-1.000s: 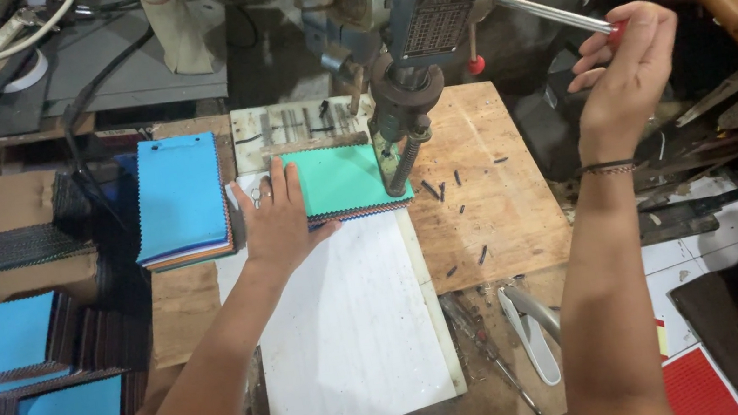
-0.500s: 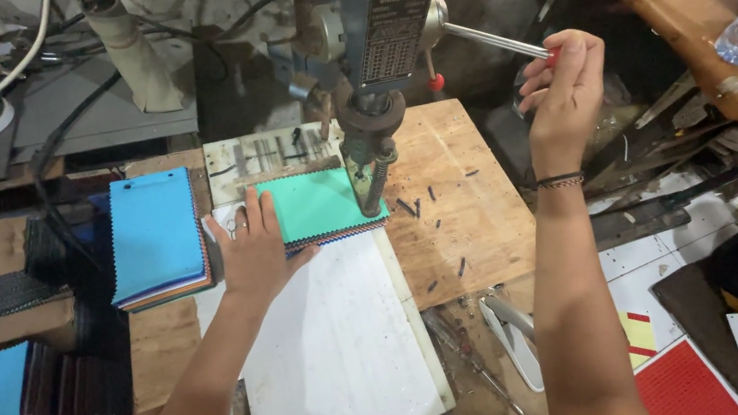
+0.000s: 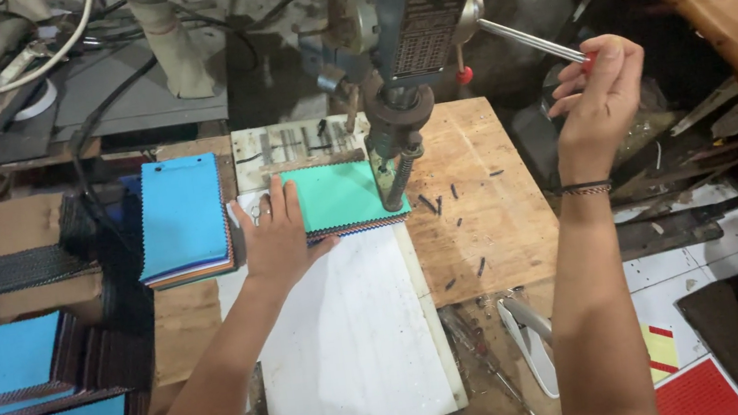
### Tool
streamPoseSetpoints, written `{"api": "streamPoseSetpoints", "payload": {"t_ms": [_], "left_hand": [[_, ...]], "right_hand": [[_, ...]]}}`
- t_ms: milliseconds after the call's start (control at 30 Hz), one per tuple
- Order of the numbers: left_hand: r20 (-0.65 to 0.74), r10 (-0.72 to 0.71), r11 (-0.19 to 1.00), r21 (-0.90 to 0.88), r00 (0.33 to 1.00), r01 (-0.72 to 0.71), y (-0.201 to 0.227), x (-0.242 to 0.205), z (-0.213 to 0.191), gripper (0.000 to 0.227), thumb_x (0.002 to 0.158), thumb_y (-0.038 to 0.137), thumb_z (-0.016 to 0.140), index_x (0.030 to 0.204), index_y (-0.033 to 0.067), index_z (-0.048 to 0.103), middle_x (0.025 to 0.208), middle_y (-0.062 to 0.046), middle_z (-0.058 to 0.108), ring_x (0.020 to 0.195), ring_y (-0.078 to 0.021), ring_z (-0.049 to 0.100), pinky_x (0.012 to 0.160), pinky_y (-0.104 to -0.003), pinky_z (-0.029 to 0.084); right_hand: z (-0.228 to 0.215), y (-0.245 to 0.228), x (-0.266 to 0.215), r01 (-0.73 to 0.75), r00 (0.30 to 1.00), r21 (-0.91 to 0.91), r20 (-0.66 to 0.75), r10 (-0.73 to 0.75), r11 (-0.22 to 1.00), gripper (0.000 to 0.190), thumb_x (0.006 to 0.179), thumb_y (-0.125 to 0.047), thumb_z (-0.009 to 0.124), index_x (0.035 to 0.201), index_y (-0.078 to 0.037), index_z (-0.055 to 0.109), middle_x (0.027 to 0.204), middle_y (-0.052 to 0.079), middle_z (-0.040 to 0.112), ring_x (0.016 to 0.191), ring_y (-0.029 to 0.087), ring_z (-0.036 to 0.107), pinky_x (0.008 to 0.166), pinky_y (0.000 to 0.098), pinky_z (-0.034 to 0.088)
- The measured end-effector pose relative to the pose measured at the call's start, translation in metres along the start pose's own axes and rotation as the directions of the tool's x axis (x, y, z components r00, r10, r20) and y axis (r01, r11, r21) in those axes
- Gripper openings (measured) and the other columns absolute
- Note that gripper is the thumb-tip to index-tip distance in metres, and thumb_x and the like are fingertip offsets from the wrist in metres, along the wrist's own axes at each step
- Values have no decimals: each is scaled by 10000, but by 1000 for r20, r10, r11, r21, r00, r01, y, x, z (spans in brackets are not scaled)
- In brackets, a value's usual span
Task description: The person positions notebooks under a drill press and lowers the drill to create holes in the stacks.
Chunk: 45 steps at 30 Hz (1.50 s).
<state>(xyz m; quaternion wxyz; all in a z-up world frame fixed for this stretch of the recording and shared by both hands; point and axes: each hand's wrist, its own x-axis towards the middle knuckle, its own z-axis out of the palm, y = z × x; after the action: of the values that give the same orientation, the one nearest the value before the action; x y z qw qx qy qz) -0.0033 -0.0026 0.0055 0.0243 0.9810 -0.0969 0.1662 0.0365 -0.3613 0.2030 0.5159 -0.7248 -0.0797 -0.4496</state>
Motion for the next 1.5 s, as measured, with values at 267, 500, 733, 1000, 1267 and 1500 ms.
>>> {"api": "streamPoseSetpoints", "payload": {"t_ms": [267, 500, 733, 1000, 1267, 1500], "left_hand": [[-141, 24, 950, 312, 990, 22, -2, 0, 19, 1293, 716, 1021, 430, 1556, 38, 424, 1624, -138, 426, 1196, -262, 642, 1087, -721, 330], [-123, 11, 955, 294, 992, 26, 0, 1, 11, 1270, 714, 1012, 459, 1538, 45, 436, 1607, -134, 440, 1199, -260, 617, 1065, -716, 363], [-77, -5, 963, 269, 997, 25, -1, 1, 14, 1267, 735, 998, 447, 1557, 36, 394, 1627, -140, 399, 1233, -278, 600, 1078, -722, 330], [-27, -23, 965, 260, 999, 30, 0, 3, 15, 1274, 730, 995, 452, 1568, 40, 363, 1635, -140, 376, 1269, -286, 572, 1080, -735, 310], [-47, -18, 961, 275, 999, 31, 0, 3, 14, 1278, 727, 1000, 446, 1570, 43, 372, 1634, -137, 384, 1267, -279, 573, 1086, -734, 315], [-80, -13, 961, 274, 997, 34, 0, 3, 15, 1279, 710, 1004, 467, 1555, 46, 400, 1618, -133, 411, 1219, -278, 595, 1083, -727, 320]], "right_hand": [[1, -16, -4, -77, 997, -20, -8, 77, 997, 377, 1119, -415, 351, 1121, -91, 544, 873, 58, 534, 686, 101, 558, 489, 185, 502], [2, -16, -7, -103, 995, -26, -17, 103, 994, 383, 1115, -435, 361, 1120, -100, 545, 837, 64, 547, 647, 105, 548, 489, 187, 492], [3, -11, -10, -92, 995, -9, -33, 91, 996, 375, 1116, -420, 355, 1128, -97, 544, 830, 71, 526, 635, 110, 535, 486, 191, 487], [4, -11, -13, -65, 997, -32, -42, 63, 997, 387, 1124, -409, 351, 1134, -73, 544, 812, 79, 514, 609, 116, 518, 464, 190, 468], [4, -9, -17, -61, 997, -38, -48, 59, 997, 366, 1129, -380, 356, 1148, -66, 542, 848, 57, 502, 687, 109, 551, 476, 192, 488], [4, -7, -20, -42, 999, -35, -36, 41, 998, 361, 1135, -372, 354, 1159, -66, 545, 849, 56, 506, 676, 110, 546, 485, 199, 489]]}}
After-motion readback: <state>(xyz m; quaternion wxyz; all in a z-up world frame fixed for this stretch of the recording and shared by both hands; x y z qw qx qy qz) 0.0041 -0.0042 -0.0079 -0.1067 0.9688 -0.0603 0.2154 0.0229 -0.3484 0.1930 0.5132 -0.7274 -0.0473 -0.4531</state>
